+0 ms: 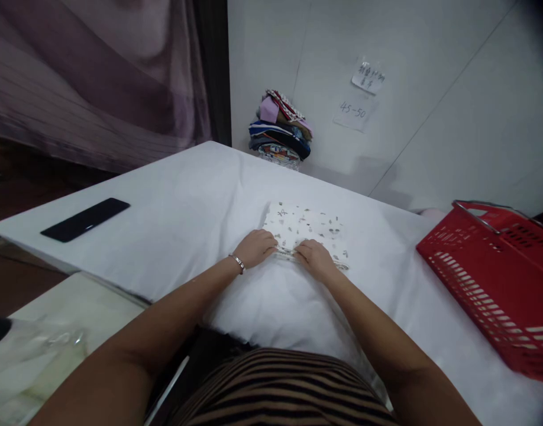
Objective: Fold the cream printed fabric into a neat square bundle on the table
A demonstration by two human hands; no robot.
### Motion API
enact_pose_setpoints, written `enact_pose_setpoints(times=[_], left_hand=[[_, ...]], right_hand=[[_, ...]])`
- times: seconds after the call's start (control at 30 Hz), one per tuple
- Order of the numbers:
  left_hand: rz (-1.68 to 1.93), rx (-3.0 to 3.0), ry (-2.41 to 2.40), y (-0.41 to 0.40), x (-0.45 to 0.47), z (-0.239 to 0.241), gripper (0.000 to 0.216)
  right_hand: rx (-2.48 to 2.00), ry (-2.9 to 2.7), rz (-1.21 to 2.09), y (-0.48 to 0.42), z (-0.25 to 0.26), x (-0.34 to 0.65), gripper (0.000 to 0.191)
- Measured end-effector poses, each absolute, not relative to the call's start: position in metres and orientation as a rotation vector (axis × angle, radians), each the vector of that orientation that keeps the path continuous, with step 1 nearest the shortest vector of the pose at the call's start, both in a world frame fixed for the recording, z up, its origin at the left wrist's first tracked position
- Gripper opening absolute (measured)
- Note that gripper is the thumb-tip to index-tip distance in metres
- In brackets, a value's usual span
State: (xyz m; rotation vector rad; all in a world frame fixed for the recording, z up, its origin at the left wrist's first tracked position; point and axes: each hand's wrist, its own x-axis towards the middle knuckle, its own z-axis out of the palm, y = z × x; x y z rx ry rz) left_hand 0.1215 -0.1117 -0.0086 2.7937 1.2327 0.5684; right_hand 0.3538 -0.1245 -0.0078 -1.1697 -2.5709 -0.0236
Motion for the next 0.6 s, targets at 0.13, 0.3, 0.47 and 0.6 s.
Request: enact_pose_setpoints(times=[0.13, 0.3, 0.47, 0.6], left_hand=[[0.547, 2.799, 1.227, -0.1085, 0.123, -0.0071, 0.027], [0.5, 2.814, 1.244, -0.1075, 0.1254, -0.0044, 0.029], [0.471, 2.813, 1.343, -0.1061, 0.1311, -0.003, 0.028], [0.492, 2.807, 1.331, -0.1056, 0.1298, -0.0049, 0.027]], right_hand=[[-1.194, -2.535, 0.053, -0.123, -0.008, 0.3535, 0.025], [-1.193, -2.528, 0.072, -0.1239, -0.0062, 0.3529, 0.024], [-1.222, -2.511, 0.085, -0.1248, -0.0045, 0.352, 0.021], [-1.245, -2.495, 0.139, -0.123, -0.0056, 0.3521, 0.02]])
